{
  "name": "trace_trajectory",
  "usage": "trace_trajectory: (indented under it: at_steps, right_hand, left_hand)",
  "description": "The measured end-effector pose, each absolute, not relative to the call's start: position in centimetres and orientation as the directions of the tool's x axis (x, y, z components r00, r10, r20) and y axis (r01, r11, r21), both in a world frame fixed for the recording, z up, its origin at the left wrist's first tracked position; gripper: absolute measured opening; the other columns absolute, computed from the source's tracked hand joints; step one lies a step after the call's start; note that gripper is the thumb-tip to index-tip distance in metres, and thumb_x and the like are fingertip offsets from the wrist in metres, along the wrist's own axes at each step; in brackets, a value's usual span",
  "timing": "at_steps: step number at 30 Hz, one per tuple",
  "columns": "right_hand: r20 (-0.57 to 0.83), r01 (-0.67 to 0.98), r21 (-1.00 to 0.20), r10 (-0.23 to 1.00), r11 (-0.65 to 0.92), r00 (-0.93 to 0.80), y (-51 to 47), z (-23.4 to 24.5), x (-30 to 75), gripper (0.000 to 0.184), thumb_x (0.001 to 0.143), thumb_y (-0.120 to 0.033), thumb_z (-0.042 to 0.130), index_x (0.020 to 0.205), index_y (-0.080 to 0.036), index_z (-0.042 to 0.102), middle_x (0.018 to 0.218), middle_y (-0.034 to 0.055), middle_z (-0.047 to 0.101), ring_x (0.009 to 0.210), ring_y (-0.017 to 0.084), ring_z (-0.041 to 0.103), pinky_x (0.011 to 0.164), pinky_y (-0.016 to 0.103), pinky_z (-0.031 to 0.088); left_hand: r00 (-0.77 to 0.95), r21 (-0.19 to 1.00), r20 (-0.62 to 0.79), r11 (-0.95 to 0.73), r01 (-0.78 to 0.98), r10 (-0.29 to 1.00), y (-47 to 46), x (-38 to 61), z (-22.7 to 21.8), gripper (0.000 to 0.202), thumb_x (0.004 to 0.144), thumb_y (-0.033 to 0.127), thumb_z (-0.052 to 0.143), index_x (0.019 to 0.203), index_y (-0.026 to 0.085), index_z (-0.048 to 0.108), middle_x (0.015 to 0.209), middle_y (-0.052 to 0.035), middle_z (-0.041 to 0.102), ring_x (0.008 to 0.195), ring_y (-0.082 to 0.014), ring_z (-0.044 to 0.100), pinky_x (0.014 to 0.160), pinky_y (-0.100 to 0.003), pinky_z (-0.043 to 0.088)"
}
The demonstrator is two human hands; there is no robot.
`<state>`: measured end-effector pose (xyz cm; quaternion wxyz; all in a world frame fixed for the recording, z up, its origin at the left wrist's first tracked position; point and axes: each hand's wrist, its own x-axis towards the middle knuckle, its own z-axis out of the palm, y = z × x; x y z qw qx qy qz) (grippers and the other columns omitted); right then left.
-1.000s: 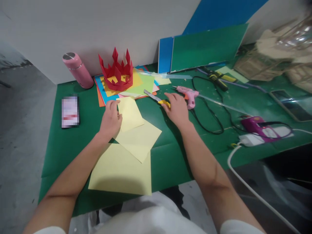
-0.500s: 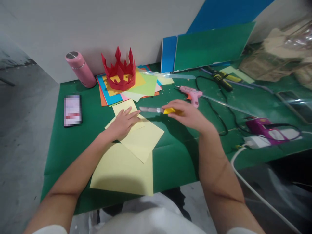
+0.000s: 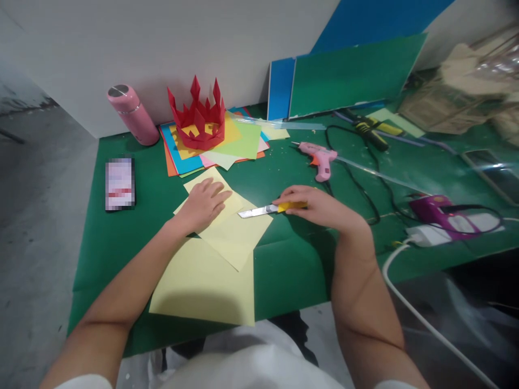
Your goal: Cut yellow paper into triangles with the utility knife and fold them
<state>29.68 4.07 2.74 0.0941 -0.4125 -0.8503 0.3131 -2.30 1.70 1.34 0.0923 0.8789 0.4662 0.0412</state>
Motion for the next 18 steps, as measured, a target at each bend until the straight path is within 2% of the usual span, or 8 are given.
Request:
trace_trajectory:
  at_steps: [2,4,7,12,18]
  right_hand:
    - [-0.106,0.645,-0.607,0.758,0.464,-0.644,4.07,2.74,29.64,0.032,0.086,-0.036,0.053,0.111,-0.028,0.071,0.109,0.0082,0.063,0.097,0.024,0.060,0.085,0.039,0.048]
    - [-0.110,0.645,-0.609,0.756,0.462,-0.645,4.06,2.73,29.67,0.033,0.086,-0.037,0.053,0.111,-0.027,0.071,0.109,0.0084,0.063,0.097,0.024,0.060,0.084,0.039,0.049]
    - [-0.100,0.643,-0.616,0.764,0.456,-0.637,4.04,2.69,29.87,0.033,0.086,-0.036,0.052,0.111,-0.028,0.071,0.109,0.0084,0.063,0.096,0.024,0.060,0.084,0.039,0.048]
    - [-0.076,0.638,-0.612,0.768,0.468,-0.636,4.09,2.58,30.24,0.033,0.086,-0.035,0.053,0.112,-0.029,0.071,0.108,0.0083,0.064,0.096,0.024,0.060,0.083,0.039,0.049]
    - [-0.043,0.634,-0.586,0.762,0.505,-0.647,4.15,2.49,29.57,0.034,0.086,-0.027,0.051,0.115,-0.029,0.070,0.108,0.0084,0.063,0.097,0.024,0.059,0.082,0.038,0.048]
  left_hand:
    - [0.567,0.234,-0.029,-0.546,0.805,0.823,1.77,-2.45,1.07,0.043,0.099,0.034,0.030,0.135,0.022,0.050,0.150,-0.0061,0.038,0.143,-0.0336,0.018,0.115,-0.052,0.021]
    - [0.555,0.256,-0.072,-0.522,0.814,0.829,1.79,-2.55,1.00,0.046,0.099,0.039,0.030,0.137,0.021,0.048,0.156,-0.0041,0.030,0.147,-0.0329,0.010,0.117,-0.053,0.015]
    - [0.537,0.262,-0.099,-0.499,0.826,0.838,1.71,-2.55,1.14,0.049,0.099,0.043,0.029,0.139,0.020,0.045,0.155,-0.0053,0.031,0.147,-0.0307,0.013,0.119,-0.052,0.013]
    - [0.480,0.224,-0.044,-0.459,0.860,0.876,1.58,-2.50,1.26,0.048,0.098,0.043,0.031,0.136,0.020,0.048,0.146,-0.0109,0.041,0.143,-0.0346,0.021,0.116,-0.055,0.020]
    - [0.445,0.187,0.007,-0.438,0.879,0.896,1.54,-2.52,0.93,0.046,0.098,0.042,0.033,0.133,0.018,0.050,0.142,-0.0133,0.042,0.139,-0.0347,0.026,0.114,-0.053,0.024]
